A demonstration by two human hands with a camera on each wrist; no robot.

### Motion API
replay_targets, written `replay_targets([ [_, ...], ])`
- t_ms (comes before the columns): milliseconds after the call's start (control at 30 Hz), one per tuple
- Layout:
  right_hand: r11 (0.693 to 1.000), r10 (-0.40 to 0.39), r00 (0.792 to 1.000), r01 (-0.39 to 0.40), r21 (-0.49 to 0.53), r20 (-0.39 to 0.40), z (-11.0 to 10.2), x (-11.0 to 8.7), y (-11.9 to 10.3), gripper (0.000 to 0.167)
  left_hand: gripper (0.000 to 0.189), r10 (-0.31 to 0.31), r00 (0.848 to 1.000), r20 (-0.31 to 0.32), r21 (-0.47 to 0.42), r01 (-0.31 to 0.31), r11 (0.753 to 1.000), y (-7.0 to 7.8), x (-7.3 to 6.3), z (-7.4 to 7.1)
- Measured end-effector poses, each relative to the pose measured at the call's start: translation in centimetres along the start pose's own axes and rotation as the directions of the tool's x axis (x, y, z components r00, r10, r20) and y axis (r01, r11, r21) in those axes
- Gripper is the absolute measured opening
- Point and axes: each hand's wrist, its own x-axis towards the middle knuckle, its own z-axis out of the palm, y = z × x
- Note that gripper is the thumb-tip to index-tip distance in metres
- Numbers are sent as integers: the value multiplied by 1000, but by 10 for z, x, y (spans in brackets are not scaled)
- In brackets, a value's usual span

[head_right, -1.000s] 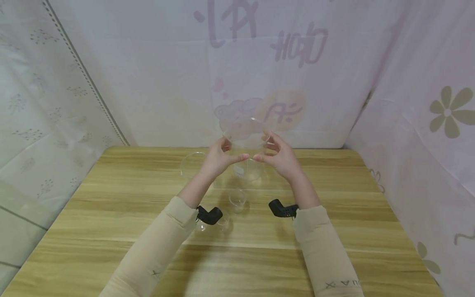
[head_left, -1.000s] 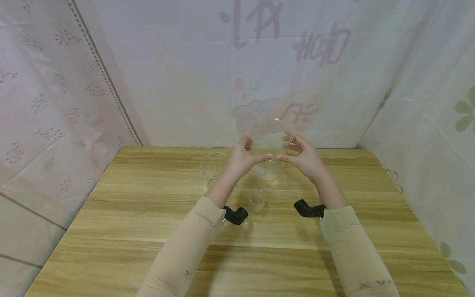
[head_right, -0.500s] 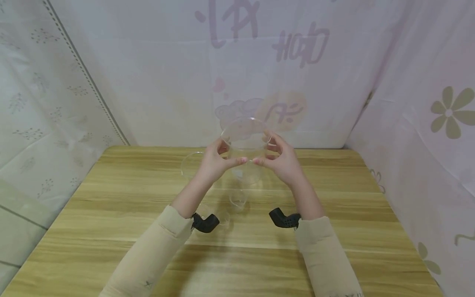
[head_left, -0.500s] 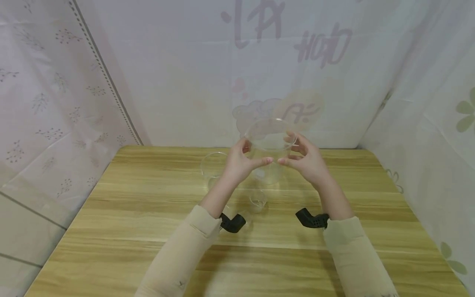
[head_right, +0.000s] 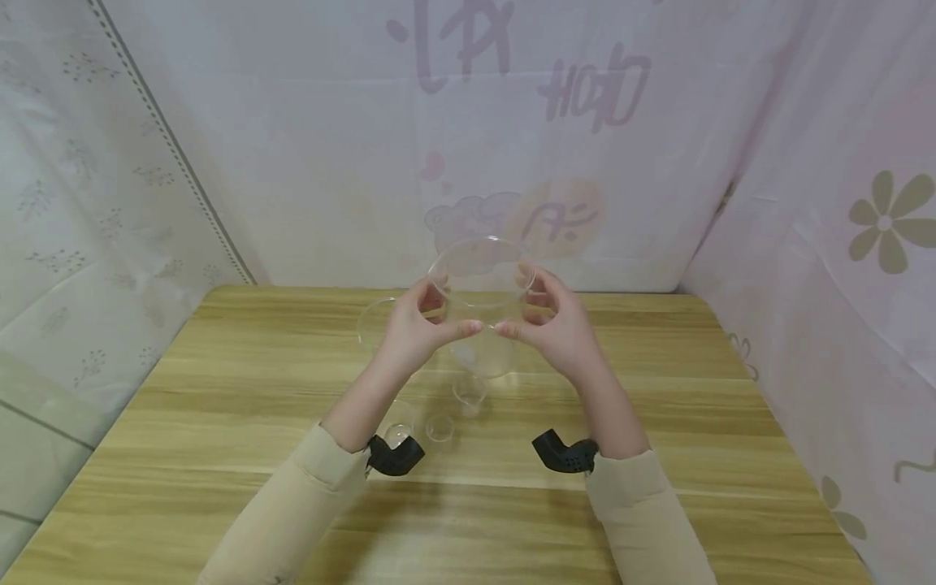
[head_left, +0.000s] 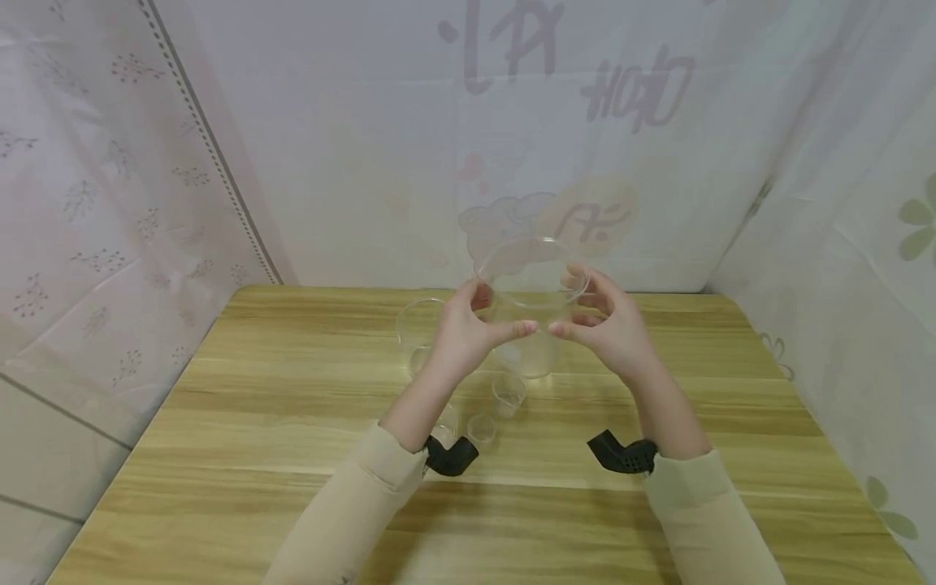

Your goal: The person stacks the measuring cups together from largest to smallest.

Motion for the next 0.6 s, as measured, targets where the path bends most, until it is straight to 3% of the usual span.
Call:
replay_targets([
  [167, 999, -21, 1000, 21, -26, -9, 0, -13, -10, 82, 79, 15, 1000, 4, -53, -14, 998, 6, -12, -2],
  [467, 999, -30, 999, 29, -37, -18, 0, -36, -20, 84, 72, -23, 999, 29, -33, 24, 999, 11, -31, -4],
  [600, 997, -70, 997, 69, -32, -22, 1, -45, -21, 85, 72, -36, 999, 35, -35, 38, 999, 12, -41, -5],
])
